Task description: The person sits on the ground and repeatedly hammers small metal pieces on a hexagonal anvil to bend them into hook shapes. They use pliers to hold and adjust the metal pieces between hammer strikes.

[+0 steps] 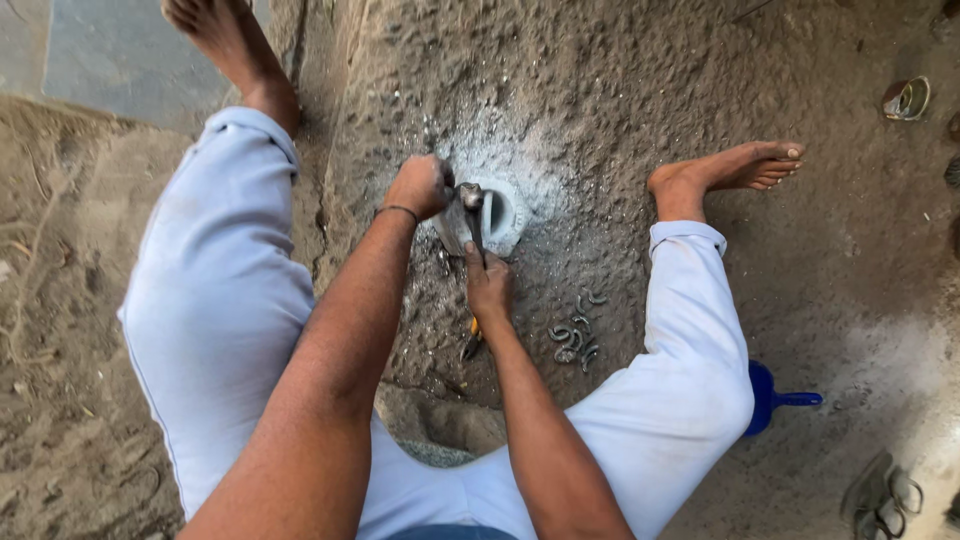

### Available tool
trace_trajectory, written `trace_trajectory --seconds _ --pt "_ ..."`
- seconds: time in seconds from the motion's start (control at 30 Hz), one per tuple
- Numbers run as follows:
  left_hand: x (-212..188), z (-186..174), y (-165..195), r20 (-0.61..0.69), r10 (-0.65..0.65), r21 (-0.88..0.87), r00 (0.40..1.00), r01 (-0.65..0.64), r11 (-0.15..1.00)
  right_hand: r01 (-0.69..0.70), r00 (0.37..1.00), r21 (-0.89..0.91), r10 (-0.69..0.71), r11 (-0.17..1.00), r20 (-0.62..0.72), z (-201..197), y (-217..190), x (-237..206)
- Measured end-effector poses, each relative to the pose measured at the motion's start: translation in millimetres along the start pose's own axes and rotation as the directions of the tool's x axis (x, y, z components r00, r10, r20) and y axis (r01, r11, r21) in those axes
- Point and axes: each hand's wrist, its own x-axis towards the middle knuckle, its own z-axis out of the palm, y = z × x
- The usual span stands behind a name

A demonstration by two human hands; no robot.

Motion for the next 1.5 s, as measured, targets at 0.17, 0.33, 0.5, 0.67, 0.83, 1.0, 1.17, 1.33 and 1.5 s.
trace_trajectory --seconds 0.17,0.33,0.5,0.67,0.83,1.0,1.17,1.33,1.5 --pt "-1.5 -1.2 2.1 -0.024 0.012 0.0 1.0 -0.012 1.0 0.36 0.932 0.221 -0.336 0.906 -0.139 -23.1 -10.6 2.4" --pt "1.8 1.7 -0.3 0.019 0.006 0.066 1.0 -0.008 0.998 0.49 0.869 0.205 -0.456 0.847 -0.19 -12.6 -1.6 2.2" --pt "2.1 -1.1 0.4 -0.048 0.067 0.094 0.997 -0.062 0.994 -0.045 0.993 0.177 0.064 0.983 -0.101 -5.9 -3.7 -2.0" --pt "-2.0 1.0 1.6 -0.037 0.026 0.022 0.999 -0.026 0.999 0.296 0.952 0.389 -0.24 0.872 -0.188 -31.1 -16.8 -0.2" --pt "-1.5 -0.6 2.6 -0.024 0.064 0.092 0.998 -0.062 0.994 0.438 0.893 0.205 -0.398 0.875 -0.21 -13.9 -13.0 -4.6" --pt "-2.4 -3.1 4.0 -0.049 0.034 0.017 0.998 -0.033 0.999 -0.076 0.988 0.052 0.083 0.996 -0.13 -8.1 -18.2 -4.1" --pt "-4.6 1.6 1.9 -0.067 0.075 0.018 0.995 -0.074 0.997 0.487 0.869 0.277 -0.428 0.828 -0.248 -35.9 -23.6 3.1" --pt "-2.7 -0.4 3.0 -0.062 0.081 0.022 0.995 -0.08 0.997 0.399 0.91 0.158 -0.368 0.903 -0.193 -14.3 -15.0 -0.9" --pt "-1.9 -2.0 3.3 -0.101 0.117 0.052 0.988 -0.112 0.992 -0.065 0.996 -0.064 0.06 0.996 -0.07 -7.5 -21.7 -8.0"
